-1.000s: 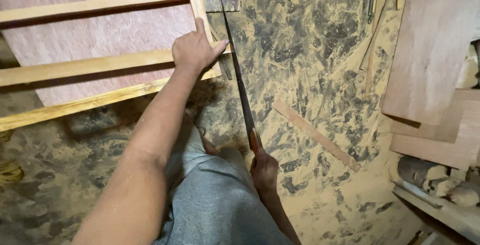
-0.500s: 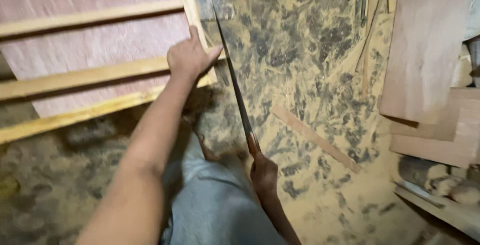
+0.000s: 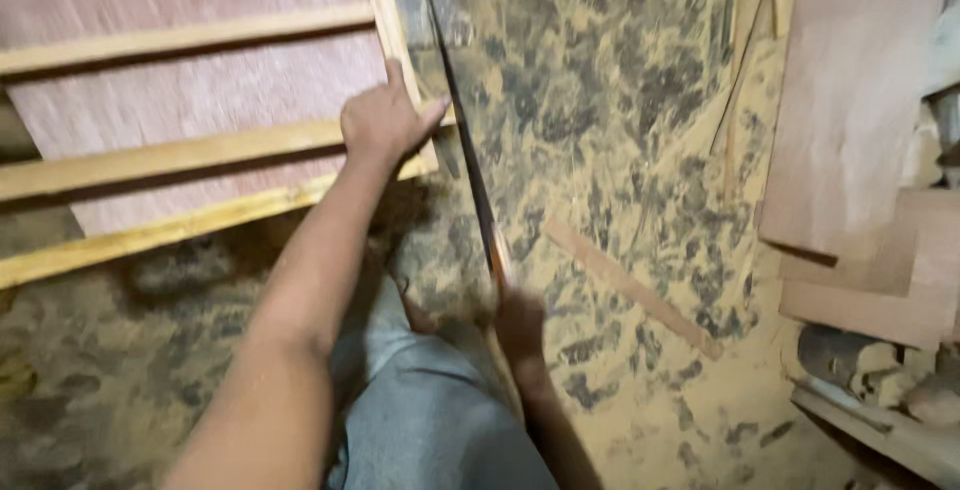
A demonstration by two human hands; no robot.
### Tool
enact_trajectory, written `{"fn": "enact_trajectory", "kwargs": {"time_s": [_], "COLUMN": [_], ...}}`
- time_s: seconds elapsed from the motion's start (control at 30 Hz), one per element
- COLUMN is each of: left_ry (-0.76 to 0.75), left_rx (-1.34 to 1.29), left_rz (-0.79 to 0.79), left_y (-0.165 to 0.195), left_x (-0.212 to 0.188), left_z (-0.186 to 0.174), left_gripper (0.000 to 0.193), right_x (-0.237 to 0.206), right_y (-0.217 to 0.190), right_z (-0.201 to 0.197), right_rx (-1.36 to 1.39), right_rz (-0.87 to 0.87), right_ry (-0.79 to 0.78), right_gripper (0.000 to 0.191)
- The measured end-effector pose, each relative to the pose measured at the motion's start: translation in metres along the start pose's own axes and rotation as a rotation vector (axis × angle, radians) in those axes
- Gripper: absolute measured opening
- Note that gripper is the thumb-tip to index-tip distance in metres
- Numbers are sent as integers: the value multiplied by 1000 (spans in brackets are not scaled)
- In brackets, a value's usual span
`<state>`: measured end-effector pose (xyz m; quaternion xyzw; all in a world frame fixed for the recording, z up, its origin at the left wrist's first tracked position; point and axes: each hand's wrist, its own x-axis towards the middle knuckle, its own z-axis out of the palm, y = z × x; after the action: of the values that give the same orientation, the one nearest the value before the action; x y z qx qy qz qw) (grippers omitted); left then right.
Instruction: The person kneels on the workshop floor beside a wooden frame laid over a panel, saws thin wood strips to length with a hand saw, marks a strip with a pencil, and fits the cut strips into the frame as crossbars, pressing them into place by hand.
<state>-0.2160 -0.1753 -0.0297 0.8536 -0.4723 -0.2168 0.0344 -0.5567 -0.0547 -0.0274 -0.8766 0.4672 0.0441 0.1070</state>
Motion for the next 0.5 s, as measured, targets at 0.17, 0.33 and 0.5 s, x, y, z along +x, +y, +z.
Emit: {"fn": "enact_trajectory", "kwargs": {"time_s": [0.17,0.33,0.5], "left_ry": [-97,-136,-37], "left_rx": [24,-24,-74], "left_rz": [-30,-102,-37], "left_y": [0,-7,-9], "left_x": [0,16,6], "left_z": [-3,0,5], "left_gripper": [109,110,114], "right_x": [-16,130,95], "right_y": [-12,-20,-27], "right_z": [-33,21,-3], "right_rx": [237,818,822], "right_rz": [26,366,382], "right_ry": [48,139,94], "right_gripper": [63,56,54]}}
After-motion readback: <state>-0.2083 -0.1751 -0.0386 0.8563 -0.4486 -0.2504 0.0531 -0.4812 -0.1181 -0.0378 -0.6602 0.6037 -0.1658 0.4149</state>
